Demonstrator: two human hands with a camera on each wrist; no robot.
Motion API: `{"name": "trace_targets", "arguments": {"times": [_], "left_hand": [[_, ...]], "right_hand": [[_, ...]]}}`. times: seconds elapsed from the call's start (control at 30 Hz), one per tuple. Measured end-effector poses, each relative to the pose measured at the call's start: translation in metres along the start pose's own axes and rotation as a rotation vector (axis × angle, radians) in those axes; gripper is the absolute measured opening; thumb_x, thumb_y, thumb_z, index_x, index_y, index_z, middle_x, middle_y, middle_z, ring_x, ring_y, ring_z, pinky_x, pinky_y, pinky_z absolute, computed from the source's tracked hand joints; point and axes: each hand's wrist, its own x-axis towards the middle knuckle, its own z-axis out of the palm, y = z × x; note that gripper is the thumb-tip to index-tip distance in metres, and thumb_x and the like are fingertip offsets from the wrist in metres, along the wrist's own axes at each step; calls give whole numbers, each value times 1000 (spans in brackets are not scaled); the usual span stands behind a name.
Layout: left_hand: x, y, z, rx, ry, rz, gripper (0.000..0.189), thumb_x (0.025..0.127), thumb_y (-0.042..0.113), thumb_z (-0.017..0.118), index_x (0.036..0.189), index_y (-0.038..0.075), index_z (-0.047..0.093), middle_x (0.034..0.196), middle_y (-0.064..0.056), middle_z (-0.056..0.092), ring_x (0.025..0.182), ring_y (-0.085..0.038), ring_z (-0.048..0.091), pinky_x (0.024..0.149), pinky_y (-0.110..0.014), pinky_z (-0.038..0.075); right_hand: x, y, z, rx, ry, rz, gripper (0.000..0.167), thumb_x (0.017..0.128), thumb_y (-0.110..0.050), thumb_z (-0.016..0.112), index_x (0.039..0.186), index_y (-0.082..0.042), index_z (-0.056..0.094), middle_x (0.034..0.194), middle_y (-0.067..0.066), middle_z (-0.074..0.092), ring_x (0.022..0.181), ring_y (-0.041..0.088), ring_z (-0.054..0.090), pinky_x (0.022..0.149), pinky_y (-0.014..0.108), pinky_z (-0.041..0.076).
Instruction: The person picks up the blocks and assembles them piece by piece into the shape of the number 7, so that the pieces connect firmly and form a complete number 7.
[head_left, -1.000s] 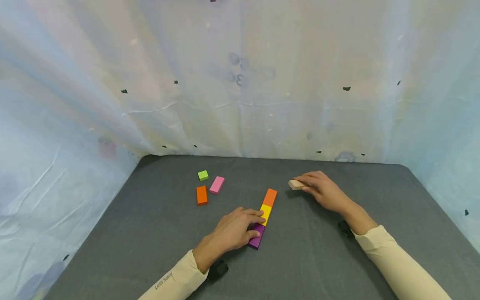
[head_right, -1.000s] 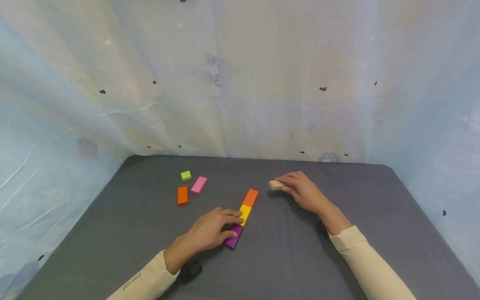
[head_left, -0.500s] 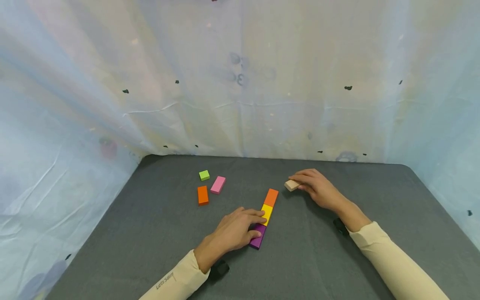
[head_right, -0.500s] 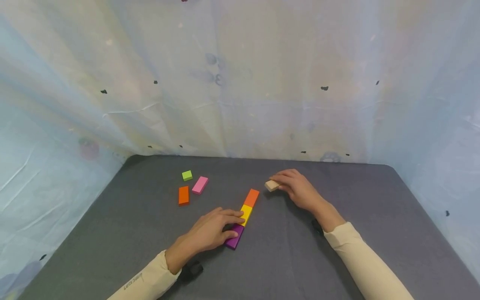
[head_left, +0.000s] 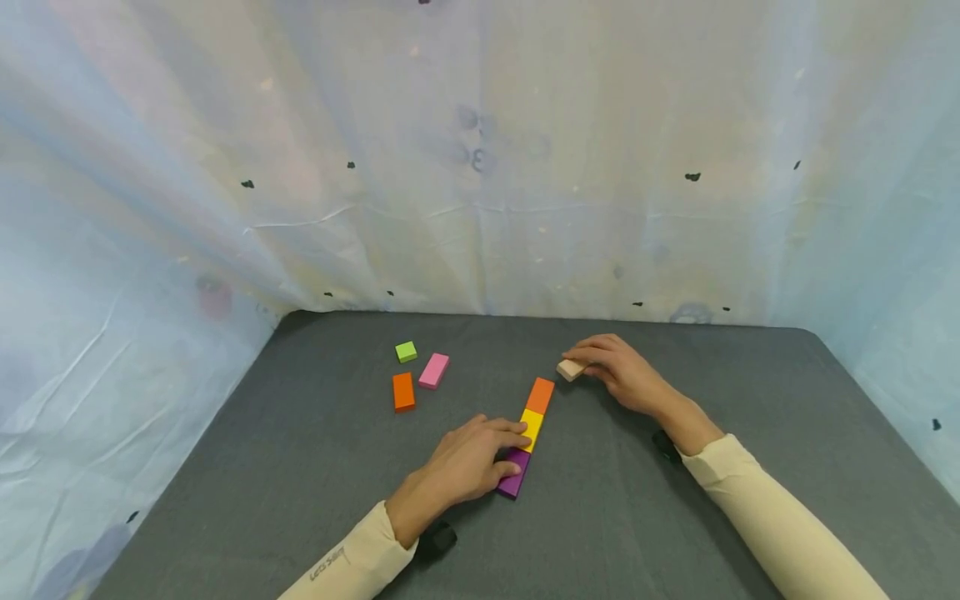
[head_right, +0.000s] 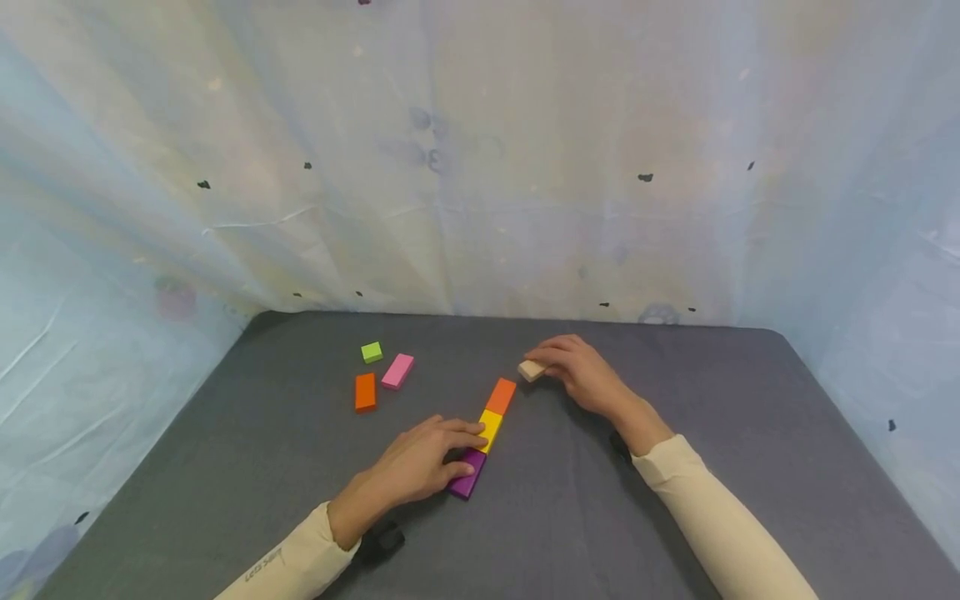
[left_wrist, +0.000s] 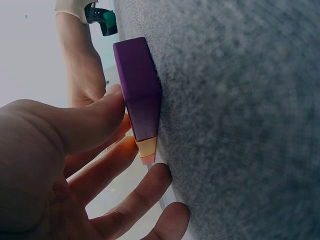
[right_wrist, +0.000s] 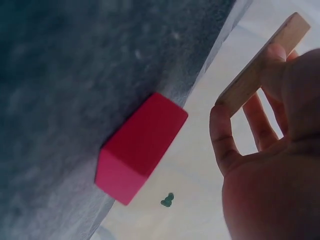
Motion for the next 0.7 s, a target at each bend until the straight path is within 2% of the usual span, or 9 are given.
{"name": "trace_targets", "arguments": {"times": [0.4, 0.57, 0.7], "left_hand": [[0, -1, 2, -8, 17, 11, 37, 93, 31, 71, 129, 31, 68, 145, 14, 55, 117, -14, 54, 91, -43, 52], [-2, -1, 1, -7, 35, 19, 36, 92, 30, 71, 128, 30, 69, 144, 13, 57, 117, -15, 54, 90, -44, 53], [-1, 0, 1, -6, 36, 22, 36, 92, 31, 71, 128, 30, 69, 143, 13, 57, 117, -15, 55, 89, -44, 53]], "right_hand": [[15, 1, 8, -24, -48, -20, 37, 95, 3, 60, 127, -15, 67, 129, 9, 63, 125, 32, 52, 104, 54, 45], [24, 4, 13, -59, -71, -78, 37, 94, 5, 61, 125, -14, 68, 128, 9, 64, 122, 31, 55, 101, 52, 47], [28, 5, 13, -68, -77, -87, 37, 94, 6, 61, 125, -14, 68, 127, 9, 64, 122, 31, 55, 101, 52, 47]]}}
